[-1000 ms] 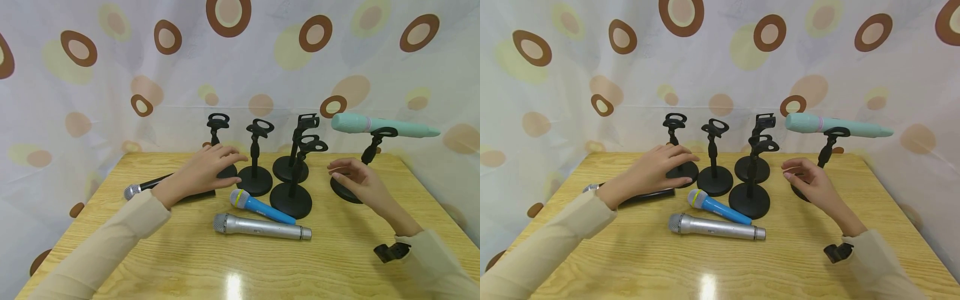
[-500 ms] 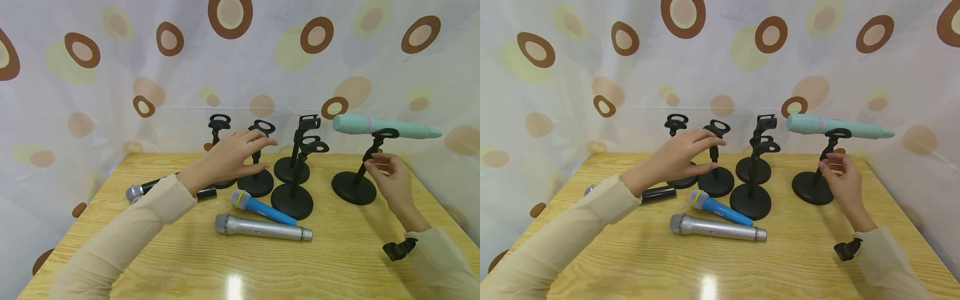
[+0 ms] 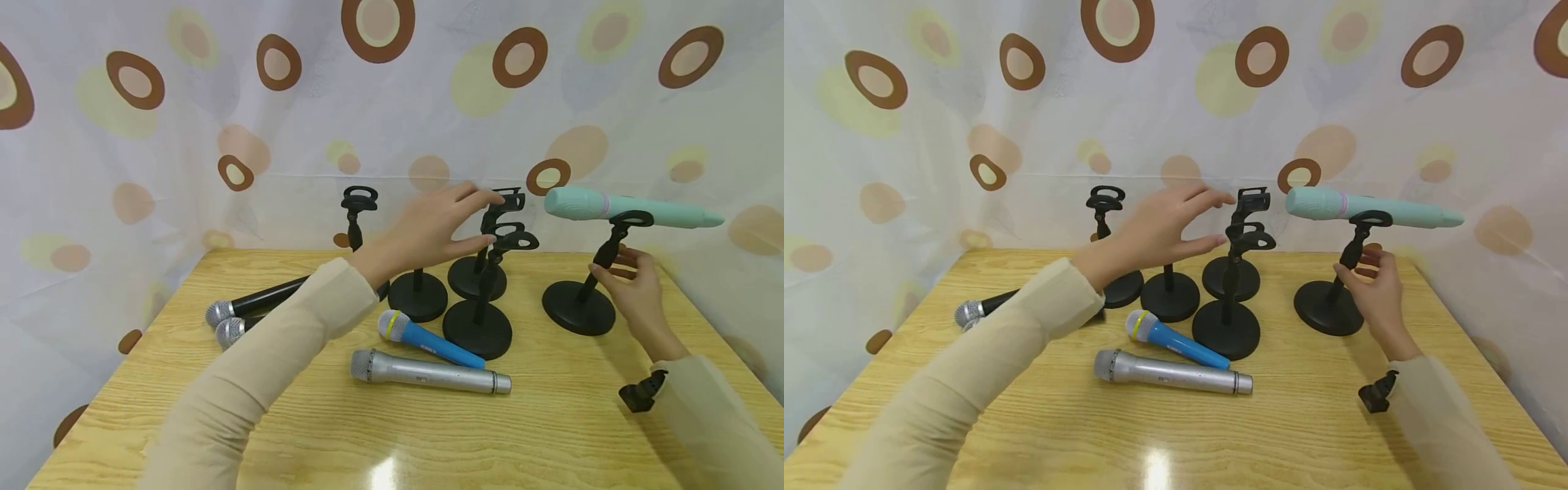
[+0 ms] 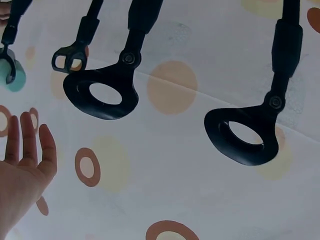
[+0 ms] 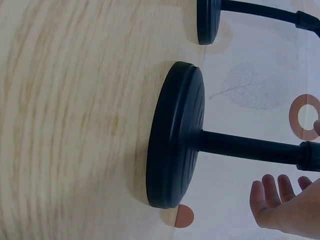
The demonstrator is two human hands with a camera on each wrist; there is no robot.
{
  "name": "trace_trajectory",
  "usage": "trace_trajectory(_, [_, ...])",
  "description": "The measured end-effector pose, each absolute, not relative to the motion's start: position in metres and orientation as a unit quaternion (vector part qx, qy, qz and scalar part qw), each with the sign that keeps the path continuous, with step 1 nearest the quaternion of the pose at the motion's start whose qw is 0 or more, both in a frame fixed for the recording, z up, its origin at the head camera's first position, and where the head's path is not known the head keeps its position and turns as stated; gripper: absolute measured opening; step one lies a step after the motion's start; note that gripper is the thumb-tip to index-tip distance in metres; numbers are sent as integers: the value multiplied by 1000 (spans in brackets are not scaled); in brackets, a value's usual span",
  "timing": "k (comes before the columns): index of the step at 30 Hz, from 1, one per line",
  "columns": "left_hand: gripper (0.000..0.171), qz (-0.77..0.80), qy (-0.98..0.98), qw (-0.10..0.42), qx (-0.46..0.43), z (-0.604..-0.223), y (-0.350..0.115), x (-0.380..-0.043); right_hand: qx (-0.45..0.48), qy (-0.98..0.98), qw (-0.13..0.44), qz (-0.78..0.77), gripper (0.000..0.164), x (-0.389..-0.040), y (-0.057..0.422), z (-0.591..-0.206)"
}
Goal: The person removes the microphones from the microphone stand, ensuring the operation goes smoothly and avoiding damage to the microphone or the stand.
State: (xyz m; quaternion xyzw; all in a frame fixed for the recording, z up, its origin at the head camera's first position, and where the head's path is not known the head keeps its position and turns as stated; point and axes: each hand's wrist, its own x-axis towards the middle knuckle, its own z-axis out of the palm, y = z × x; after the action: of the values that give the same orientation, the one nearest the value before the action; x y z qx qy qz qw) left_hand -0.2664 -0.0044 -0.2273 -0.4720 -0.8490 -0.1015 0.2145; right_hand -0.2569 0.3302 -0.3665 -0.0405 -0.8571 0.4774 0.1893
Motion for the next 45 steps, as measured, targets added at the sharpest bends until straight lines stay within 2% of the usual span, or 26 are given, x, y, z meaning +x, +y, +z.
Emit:
trace_trajectory(6, [52,-89,-869,196,-446,-226,19,-275,-45,-855,169,489,66,-268,330,-371])
trace_trajectory(15, [55,-100,-894,155,-407,-223,50,-289,-50,-822,228,520,30,-278,322,-377])
trace_trajectory(22, [61,-91,-917,107,-373,-221,71,-297,-40,-793,261,549,27,-281,316,-378])
trace_trajectory(29, [64,-95,-928,70,-353,-221,89,-299,0,-748,255,613,23,-279,317,-376])
trace_trajectory(37, [66,-99,-931,57,-346,-222,104,-299,22,-695,246,675,22,-278,317,-376])
trace_trajectory(45, [67,-69,-937,59,-337,-221,114,-296,8,-759,278,588,23,-277,314,-372])
